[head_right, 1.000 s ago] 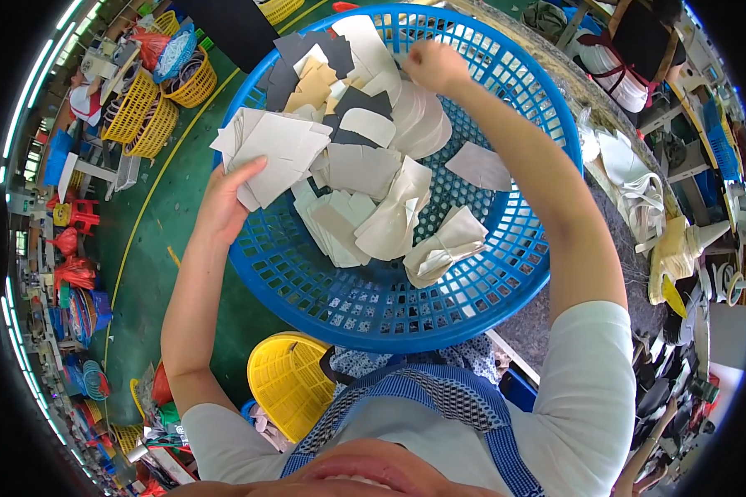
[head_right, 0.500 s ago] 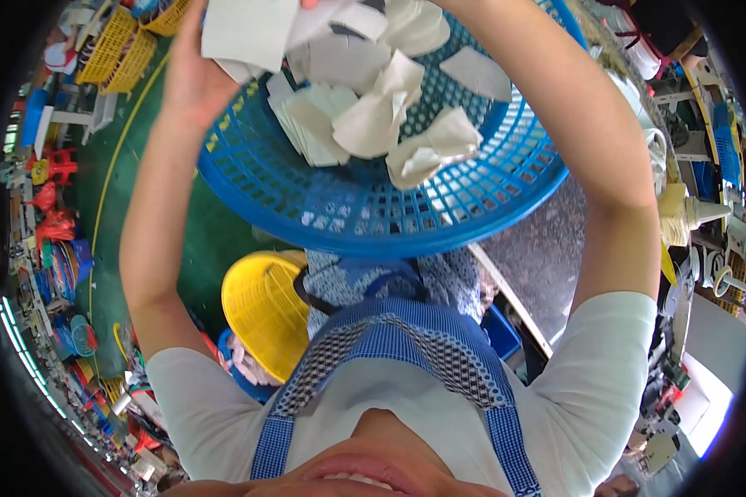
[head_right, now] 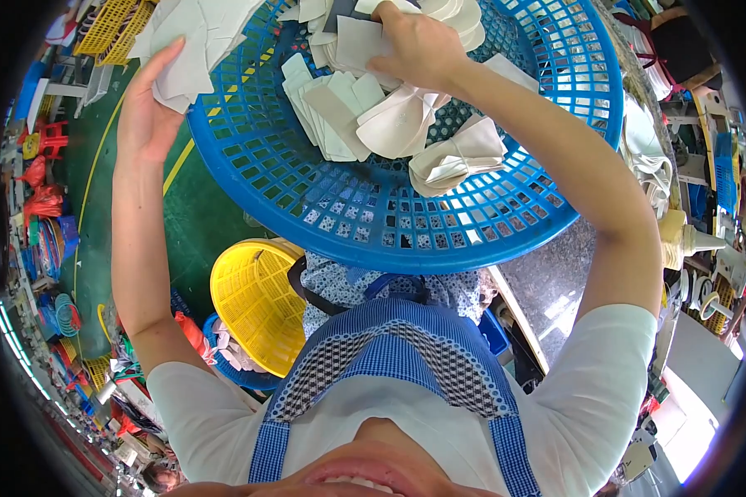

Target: Applying adhesive to shoe components and sorting them.

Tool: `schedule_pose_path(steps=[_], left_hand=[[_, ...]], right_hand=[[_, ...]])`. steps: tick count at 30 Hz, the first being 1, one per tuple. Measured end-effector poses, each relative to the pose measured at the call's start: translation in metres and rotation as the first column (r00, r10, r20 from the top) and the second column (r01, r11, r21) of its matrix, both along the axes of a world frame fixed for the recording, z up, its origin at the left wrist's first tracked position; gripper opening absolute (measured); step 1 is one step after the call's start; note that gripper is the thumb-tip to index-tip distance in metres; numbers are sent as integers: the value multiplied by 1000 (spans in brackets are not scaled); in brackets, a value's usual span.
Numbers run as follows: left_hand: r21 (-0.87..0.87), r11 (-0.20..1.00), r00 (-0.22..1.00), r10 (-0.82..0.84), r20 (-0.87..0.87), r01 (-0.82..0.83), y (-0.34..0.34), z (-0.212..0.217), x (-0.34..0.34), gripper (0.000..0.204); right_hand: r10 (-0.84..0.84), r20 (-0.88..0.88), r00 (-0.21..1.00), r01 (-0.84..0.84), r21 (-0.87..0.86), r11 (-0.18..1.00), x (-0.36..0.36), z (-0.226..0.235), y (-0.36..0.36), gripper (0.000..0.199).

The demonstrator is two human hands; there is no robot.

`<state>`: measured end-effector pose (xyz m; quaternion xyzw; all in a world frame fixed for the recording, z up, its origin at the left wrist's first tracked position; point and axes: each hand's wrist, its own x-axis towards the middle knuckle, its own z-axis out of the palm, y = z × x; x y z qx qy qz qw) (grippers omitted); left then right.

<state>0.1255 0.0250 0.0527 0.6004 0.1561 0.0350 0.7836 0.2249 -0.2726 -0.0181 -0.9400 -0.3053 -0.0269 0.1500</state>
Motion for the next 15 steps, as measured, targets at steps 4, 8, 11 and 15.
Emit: schedule_pose_path(steps=[4, 8, 11, 15], left_hand=[[-2, 999, 999, -39, -8, 39, -4, -1, 2, 47], [-32, 996, 996, -84, 26, 85, -2, -1, 11, 49], [32, 994, 995, -101, 22, 101, -5, -4, 14, 49], [-140, 979, 988, -140, 68, 148, -44, 8, 28, 53]], right_hand=[[77, -194, 978, -67, 58, 996, 21, -1, -3, 45], [627, -588, 511, 27, 740, 672, 59, 8, -24, 55], [602, -691, 399, 574, 701, 424, 33, 100, -18, 41], [619, -538, 572, 208, 825, 525, 22, 128, 16, 34]])
